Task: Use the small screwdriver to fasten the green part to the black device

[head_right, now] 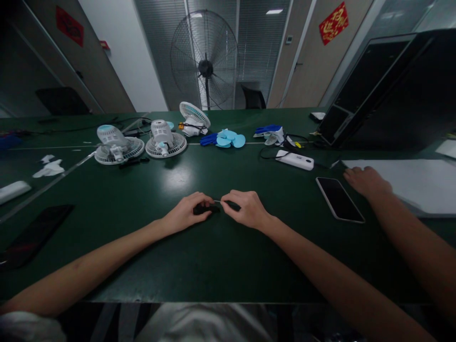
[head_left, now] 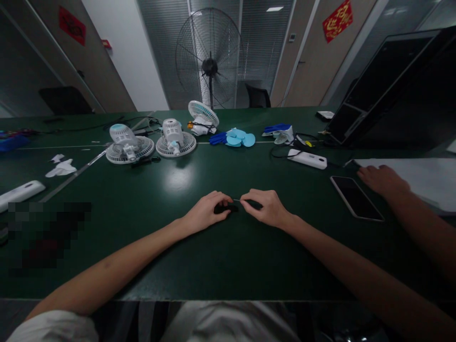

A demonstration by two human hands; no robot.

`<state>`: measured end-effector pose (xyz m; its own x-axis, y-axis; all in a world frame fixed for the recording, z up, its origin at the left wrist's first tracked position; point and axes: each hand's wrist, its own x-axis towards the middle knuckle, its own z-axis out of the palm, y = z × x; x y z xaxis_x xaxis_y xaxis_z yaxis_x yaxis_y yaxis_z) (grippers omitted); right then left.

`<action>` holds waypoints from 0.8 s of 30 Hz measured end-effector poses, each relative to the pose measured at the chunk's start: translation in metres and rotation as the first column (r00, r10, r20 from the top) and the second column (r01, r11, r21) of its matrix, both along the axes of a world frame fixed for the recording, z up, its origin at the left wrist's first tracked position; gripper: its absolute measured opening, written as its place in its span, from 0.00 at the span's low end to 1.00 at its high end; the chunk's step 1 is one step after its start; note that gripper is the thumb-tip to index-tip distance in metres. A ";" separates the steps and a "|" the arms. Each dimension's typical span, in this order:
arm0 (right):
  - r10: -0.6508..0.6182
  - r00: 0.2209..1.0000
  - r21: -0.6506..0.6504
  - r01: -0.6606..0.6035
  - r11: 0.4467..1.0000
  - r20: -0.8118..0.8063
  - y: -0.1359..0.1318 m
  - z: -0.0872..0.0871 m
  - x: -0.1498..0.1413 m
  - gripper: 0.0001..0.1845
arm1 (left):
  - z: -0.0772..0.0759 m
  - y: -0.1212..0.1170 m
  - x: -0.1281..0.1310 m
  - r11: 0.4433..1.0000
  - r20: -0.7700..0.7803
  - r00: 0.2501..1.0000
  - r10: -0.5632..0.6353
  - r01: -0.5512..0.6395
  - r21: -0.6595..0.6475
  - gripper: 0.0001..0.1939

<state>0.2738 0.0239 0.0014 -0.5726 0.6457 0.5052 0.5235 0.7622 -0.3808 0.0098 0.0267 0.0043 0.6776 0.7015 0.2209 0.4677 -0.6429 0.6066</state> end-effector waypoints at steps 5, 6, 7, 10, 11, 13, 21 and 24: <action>-0.081 0.995 -0.027 0.079 0.997 -0.063 0.009 -0.002 0.014 0.09 | 0.002 -0.003 -0.005 0.999 -0.032 0.999 -0.036 0.037 0.030 0.12; -0.084 0.994 -0.036 0.082 0.996 -0.067 0.009 -0.002 0.016 0.09 | 0.003 -0.004 -0.009 0.999 -0.042 0.998 -0.046 0.047 0.024 0.12; -0.083 0.994 -0.043 0.080 0.996 -0.065 0.010 -0.001 0.016 0.09 | 0.004 -0.005 -0.014 0.998 -0.051 0.997 -0.053 0.054 0.016 0.13; -0.072 0.996 -0.056 0.070 0.996 -0.049 0.009 -0.001 0.017 0.10 | 0.007 -0.007 -0.039 0.998 -0.077 0.995 -0.057 0.057 -0.007 0.14; -0.069 0.997 -0.062 0.066 0.996 -0.045 0.009 -0.001 0.017 0.10 | 0.008 -0.007 -0.050 0.999 -0.088 0.995 -0.050 0.049 -0.009 0.14; -0.063 0.997 -0.076 0.060 0.995 -0.042 0.009 -0.002 0.017 0.10 | 0.009 -0.004 -0.077 1.000 -0.120 0.993 -0.013 0.013 0.005 0.15; -0.054 0.998 -0.067 0.052 0.996 -0.037 0.009 -0.005 0.016 0.10 | 0.000 0.025 -0.208 0.878 -0.167 0.865 0.474 -0.452 0.157 0.25; -0.034 0.999 -0.068 0.031 0.997 -0.033 0.009 -0.005 0.017 0.11 | 0.000 0.033 -0.239 0.810 -0.190 0.789 0.585 -0.552 0.199 0.28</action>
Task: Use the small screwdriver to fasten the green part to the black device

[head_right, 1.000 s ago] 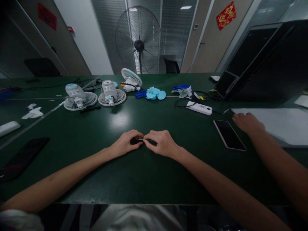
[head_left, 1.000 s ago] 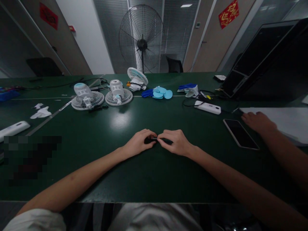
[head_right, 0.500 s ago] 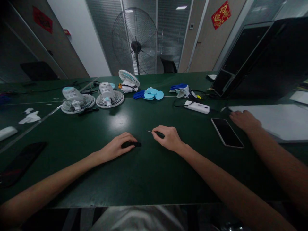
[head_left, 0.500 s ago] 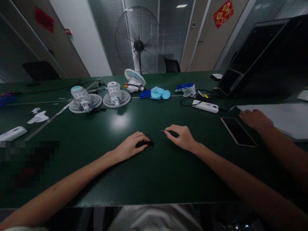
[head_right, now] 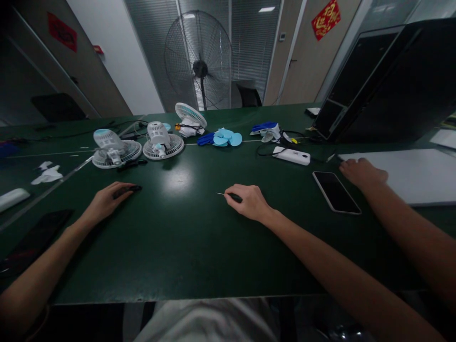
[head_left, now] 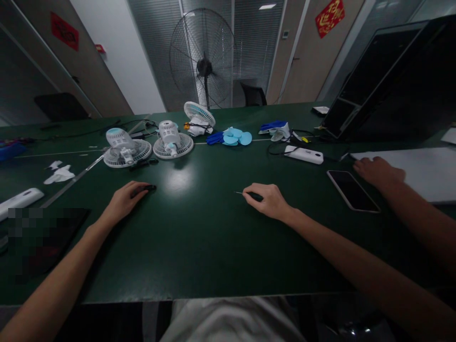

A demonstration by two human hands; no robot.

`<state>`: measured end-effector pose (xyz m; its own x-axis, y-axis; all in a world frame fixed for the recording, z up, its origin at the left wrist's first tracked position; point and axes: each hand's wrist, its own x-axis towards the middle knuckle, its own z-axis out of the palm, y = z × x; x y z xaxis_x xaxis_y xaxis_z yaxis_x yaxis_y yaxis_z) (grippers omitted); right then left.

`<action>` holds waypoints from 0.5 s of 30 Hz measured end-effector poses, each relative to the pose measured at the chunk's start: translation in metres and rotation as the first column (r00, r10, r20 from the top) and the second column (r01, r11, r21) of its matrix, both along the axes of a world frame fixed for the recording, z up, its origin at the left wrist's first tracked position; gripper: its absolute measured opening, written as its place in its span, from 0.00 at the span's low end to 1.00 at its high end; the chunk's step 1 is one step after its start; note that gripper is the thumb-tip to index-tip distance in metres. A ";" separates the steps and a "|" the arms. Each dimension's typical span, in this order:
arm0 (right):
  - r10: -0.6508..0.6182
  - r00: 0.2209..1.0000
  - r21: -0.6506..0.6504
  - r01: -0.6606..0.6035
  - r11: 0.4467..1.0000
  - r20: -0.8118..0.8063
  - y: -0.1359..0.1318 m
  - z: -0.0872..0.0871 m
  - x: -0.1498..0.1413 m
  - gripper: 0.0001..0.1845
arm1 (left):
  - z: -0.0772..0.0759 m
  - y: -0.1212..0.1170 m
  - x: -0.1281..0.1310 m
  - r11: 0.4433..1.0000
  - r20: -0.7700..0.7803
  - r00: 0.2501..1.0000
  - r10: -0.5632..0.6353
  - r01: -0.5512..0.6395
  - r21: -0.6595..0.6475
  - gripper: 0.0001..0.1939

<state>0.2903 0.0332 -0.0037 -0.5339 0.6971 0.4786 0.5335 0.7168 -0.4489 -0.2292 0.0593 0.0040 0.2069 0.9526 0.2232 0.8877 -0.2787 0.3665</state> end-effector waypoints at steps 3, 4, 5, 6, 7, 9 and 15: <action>0.009 1.000 0.004 -0.009 1.000 0.013 0.000 0.000 0.000 0.11 | 0.001 0.003 -0.013 0.998 -0.045 0.997 0.065 -0.065 -0.008 0.28; 0.011 1.000 0.006 -0.011 1.000 0.017 0.000 0.000 0.000 0.11 | 0.001 0.004 -0.014 0.997 -0.057 0.995 0.076 -0.077 -0.017 0.27; 0.012 1.000 0.008 -0.013 1.000 0.019 0.000 0.000 0.000 0.11 | 0.002 0.005 -0.014 0.996 -0.066 0.994 0.084 -0.087 -0.028 0.27; 0.014 1.000 0.011 -0.014 1.000 0.020 0.000 0.000 0.000 0.11 | 0.002 0.005 -0.014 0.994 -0.075 0.993 0.095 -0.098 -0.039 0.27; 0.016 1.000 0.015 -0.016 1.000 0.020 0.000 -0.001 0.000 0.11 | 0.003 0.005 -0.014 0.992 -0.083 0.990 0.110 -0.114 -0.050 0.28; 0.019 1.000 0.016 -0.019 1.000 0.021 0.000 -0.002 0.000 0.11 | 0.004 0.006 -0.015 0.982 -0.100 0.980 0.170 -0.177 -0.068 0.31; 0.015 0.999 0.031 -0.016 0.999 0.042 0.001 -0.003 0.001 0.11 | 0.010 0.004 -0.028 0.949 -0.135 0.953 0.272 -0.289 -0.125 0.21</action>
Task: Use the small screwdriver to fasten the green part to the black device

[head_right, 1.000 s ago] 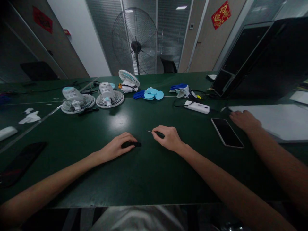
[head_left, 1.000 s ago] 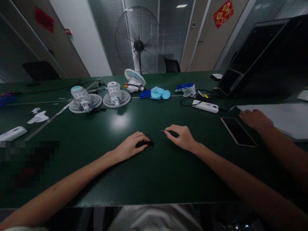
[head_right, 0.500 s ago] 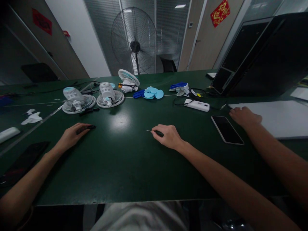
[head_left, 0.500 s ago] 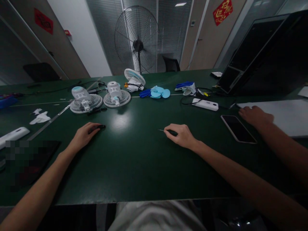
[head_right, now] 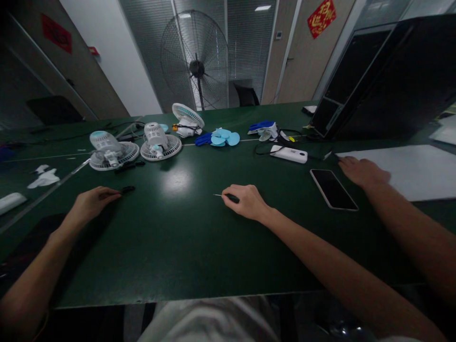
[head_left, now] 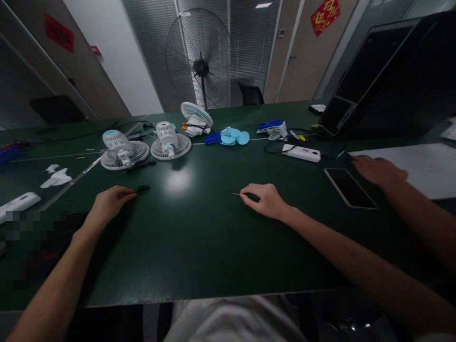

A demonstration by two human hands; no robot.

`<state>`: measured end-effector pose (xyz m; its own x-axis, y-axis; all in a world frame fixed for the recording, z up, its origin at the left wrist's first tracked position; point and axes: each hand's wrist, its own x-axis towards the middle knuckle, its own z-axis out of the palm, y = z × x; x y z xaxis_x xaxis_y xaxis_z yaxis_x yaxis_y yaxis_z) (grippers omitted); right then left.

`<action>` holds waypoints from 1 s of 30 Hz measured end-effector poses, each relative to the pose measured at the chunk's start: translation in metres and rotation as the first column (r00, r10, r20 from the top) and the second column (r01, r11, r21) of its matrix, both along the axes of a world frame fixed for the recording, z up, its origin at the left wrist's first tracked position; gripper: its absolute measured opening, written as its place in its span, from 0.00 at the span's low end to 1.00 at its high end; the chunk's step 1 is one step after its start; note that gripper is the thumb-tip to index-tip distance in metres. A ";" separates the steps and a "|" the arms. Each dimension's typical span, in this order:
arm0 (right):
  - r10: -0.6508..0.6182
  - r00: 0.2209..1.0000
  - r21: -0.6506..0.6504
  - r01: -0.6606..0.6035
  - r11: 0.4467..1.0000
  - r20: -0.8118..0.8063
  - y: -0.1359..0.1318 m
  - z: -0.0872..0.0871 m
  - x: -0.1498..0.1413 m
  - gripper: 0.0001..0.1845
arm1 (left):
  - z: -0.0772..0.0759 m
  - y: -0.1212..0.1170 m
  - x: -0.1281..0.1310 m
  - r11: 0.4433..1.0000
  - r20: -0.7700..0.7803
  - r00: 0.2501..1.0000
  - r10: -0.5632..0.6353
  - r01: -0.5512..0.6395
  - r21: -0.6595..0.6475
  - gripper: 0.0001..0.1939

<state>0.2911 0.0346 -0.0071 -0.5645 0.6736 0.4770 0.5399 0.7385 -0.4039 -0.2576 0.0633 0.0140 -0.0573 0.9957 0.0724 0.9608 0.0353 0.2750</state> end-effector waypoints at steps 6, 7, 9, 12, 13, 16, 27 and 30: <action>0.004 1.000 0.017 -0.005 1.000 0.004 0.000 0.000 0.000 0.11 | 0.000 -0.003 0.001 0.999 -0.015 1.000 0.012 -0.011 0.048 0.17; 0.007 1.000 0.017 -0.007 1.000 0.006 0.000 0.000 -0.001 0.11 | 0.000 -0.003 0.002 0.997 -0.009 0.999 0.031 -0.030 0.064 0.17; 0.011 1.000 0.015 -0.011 1.000 0.009 0.000 0.000 -0.001 0.11 | -0.001 -0.004 0.006 0.992 0.007 0.997 0.076 -0.076 0.105 0.17; 0.007 1.000 0.017 -0.007 1.000 0.011 -0.001 0.001 -0.001 0.11 | -0.001 -0.007 0.012 0.977 0.089 0.991 0.100 -0.115 0.180 0.18; 0.005 1.000 0.017 -0.005 1.000 0.011 -0.001 0.001 -0.001 0.11 | -0.001 -0.008 0.015 0.972 0.122 0.988 0.089 -0.113 0.208 0.18; 0.008 1.000 0.010 -0.008 1.000 0.015 -0.001 0.002 -0.001 0.12 | 0.001 -0.011 0.025 0.958 0.170 0.985 0.041 -0.087 0.273 0.18; 0.014 1.000 -0.014 -0.013 1.000 0.027 -0.001 0.003 -0.002 0.12 | -0.001 -0.007 0.041 0.981 0.209 0.978 -0.018 -0.023 0.192 0.21; 0.013 0.999 -0.013 -0.012 1.000 0.036 -0.001 0.003 -0.002 0.12 | -0.003 -0.006 0.038 0.975 0.207 0.978 -0.030 -0.017 0.223 0.20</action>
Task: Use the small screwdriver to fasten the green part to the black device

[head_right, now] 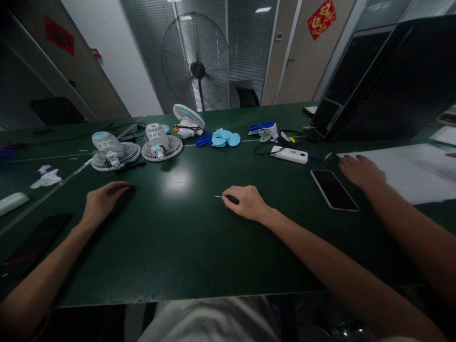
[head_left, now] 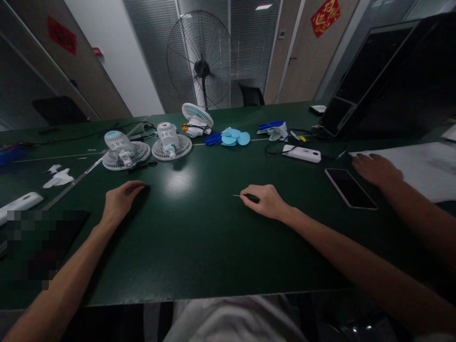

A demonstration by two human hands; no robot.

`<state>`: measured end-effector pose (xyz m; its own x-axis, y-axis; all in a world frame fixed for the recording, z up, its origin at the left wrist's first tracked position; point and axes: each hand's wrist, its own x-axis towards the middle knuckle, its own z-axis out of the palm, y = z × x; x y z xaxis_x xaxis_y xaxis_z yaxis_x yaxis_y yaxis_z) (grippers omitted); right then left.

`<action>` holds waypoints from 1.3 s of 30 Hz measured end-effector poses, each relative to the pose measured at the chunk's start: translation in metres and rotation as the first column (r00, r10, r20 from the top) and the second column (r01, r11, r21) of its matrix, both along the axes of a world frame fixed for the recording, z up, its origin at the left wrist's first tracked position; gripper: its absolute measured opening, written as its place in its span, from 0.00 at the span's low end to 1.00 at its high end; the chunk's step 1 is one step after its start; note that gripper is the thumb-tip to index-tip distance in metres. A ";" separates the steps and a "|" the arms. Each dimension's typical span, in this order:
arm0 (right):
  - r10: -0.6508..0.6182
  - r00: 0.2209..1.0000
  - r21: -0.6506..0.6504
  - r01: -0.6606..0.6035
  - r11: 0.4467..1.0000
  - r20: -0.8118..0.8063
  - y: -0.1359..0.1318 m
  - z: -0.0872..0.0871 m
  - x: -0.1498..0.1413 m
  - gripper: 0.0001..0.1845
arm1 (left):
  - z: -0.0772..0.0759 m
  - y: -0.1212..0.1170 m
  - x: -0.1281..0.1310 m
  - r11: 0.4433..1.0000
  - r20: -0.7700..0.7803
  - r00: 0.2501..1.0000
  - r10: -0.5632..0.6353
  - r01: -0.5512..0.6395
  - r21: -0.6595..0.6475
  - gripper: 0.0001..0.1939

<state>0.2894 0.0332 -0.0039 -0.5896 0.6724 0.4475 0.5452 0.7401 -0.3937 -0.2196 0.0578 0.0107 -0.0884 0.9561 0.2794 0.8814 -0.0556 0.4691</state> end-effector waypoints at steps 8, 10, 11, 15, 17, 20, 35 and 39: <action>-0.008 1.000 0.017 0.007 1.000 0.016 0.000 -0.001 0.000 0.12 | -0.001 0.000 0.001 1.000 0.051 0.999 0.015 -0.016 0.018 0.21; -0.008 1.000 0.015 0.008 1.000 0.019 0.000 -0.002 0.000 0.11 | -0.001 0.000 0.001 1.000 0.073 0.997 0.021 -0.022 0.017 0.22; -0.004 1.000 0.011 0.004 1.000 0.020 0.000 -0.002 0.000 0.12 | -0.001 0.000 0.001 1.000 0.087 0.996 0.024 -0.025 0.013 0.22; 0.012 1.000 -0.007 -0.012 1.000 0.016 0.000 -0.002 0.000 0.12 | 0.000 0.002 0.000 0.998 0.161 0.986 0.052 -0.048 -0.031 0.22; 0.012 1.000 -0.007 -0.012 1.000 0.017 0.000 -0.002 0.000 0.12 | 0.000 0.004 -0.002 0.996 0.207 0.976 0.074 -0.061 -0.068 0.24; 0.008 1.000 -0.011 -0.007 1.000 0.026 0.000 -0.002 0.000 0.12 | 0.000 0.006 -0.006 0.989 0.265 0.959 0.098 -0.065 -0.130 0.27; -0.002 0.999 0.004 0.002 1.000 0.055 0.000 -0.001 -0.001 0.12 | 0.002 0.018 -0.015 0.954 0.474 0.857 0.204 -0.065 -0.293 0.33; -0.002 0.998 -0.006 0.002 1.000 0.062 0.000 0.000 -0.001 0.12 | 0.005 0.023 -0.017 0.937 0.490 0.831 0.261 -0.096 -0.337 0.30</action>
<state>0.2886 0.0331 -0.0043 -0.6146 0.6762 0.4061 0.5704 0.7366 -0.3633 -0.2369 0.0811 0.0161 -0.3178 0.9377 -0.1406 0.4814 0.2873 0.8281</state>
